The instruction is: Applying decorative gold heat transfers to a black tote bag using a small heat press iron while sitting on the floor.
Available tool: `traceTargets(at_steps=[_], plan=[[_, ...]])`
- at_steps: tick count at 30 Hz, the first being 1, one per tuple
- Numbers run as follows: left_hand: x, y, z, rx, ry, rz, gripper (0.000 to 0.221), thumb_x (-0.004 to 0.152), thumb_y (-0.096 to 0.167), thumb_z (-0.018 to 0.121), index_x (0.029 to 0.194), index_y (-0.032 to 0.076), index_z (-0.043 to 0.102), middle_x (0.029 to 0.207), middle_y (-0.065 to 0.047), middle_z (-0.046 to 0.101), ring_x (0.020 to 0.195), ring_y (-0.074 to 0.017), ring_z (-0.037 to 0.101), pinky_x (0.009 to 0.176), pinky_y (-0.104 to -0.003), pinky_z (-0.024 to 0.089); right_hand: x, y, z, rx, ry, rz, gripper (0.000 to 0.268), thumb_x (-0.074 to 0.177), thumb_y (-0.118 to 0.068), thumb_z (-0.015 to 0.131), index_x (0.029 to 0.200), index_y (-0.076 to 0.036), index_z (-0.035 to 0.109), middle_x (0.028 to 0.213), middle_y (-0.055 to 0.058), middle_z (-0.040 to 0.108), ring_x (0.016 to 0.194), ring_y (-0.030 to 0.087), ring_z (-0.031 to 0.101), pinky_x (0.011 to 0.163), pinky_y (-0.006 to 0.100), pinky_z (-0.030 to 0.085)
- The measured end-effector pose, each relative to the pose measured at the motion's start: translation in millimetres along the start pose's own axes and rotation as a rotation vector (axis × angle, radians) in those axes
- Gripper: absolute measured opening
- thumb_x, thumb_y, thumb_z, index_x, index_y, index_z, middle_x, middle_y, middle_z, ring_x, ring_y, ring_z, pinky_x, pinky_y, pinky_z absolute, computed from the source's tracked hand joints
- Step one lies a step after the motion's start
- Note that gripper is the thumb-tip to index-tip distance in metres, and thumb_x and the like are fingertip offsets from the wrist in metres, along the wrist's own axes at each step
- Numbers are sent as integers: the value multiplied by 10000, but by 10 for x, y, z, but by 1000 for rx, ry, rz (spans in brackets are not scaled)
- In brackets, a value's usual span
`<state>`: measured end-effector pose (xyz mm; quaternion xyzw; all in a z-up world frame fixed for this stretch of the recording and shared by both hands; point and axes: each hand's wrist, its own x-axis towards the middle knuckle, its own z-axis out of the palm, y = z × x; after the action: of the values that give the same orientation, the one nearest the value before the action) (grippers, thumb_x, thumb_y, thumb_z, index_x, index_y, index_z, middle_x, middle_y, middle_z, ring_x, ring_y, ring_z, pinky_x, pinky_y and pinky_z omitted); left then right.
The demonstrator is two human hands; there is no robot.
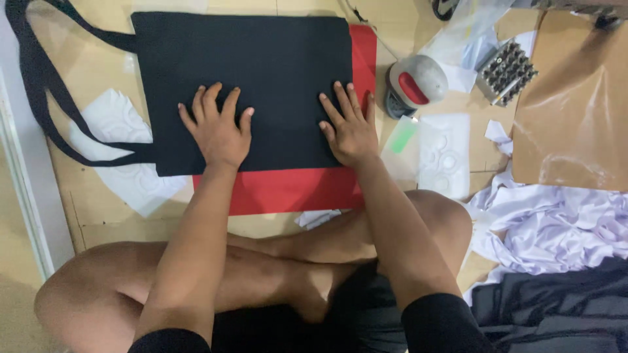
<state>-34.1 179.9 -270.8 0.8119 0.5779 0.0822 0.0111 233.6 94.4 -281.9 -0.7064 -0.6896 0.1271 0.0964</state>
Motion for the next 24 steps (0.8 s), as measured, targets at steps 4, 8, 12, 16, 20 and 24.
traceTargets(at_steps=[4,8,12,16,20,24], plan=[[6,-92,167,-61,54,99,229,1109,405,659,1194,217,756,1215,-14,585,1242,-263,492,1148,-552,303,26,0,20,46,6,28,557,1056,-431,523,1577,-249,449,1688,91,272,1574,294,192,1257,594,64],[70,-79,297,67,33,146,177,1130,345,646,1061,223,752,1091,31,622,1107,-202,534,1090,-466,359,14,-49,74,38,85,48,568,1033,-421,582,1557,-231,474,1669,124,302,1564,306,218,1258,580,108],[41,54,-148,91,16,170,299,974,469,691,1042,188,770,995,-27,630,987,-222,532,933,-459,359,26,-182,-95,138,198,241,606,969,-410,692,1489,-148,524,1519,169,448,1422,335,386,1173,540,285],[96,14,-26,-157,158,196,212,984,420,738,1053,224,782,1011,15,639,1017,-212,536,949,-438,367,154,-37,41,476,359,472,464,874,-325,780,1226,-48,656,1075,159,701,984,315,676,870,448,529],[43,20,132,-163,87,205,147,1066,368,716,1064,238,786,1043,58,641,1051,-179,544,990,-427,384,94,-7,62,581,416,487,272,921,-301,763,947,-34,717,804,150,735,717,324,735,671,439,561],[137,71,78,17,64,241,157,1049,371,706,1057,232,780,1048,52,635,1052,-168,556,982,-421,388,133,33,154,439,437,450,272,961,-308,735,886,-49,707,800,182,723,722,378,704,656,480,530]])
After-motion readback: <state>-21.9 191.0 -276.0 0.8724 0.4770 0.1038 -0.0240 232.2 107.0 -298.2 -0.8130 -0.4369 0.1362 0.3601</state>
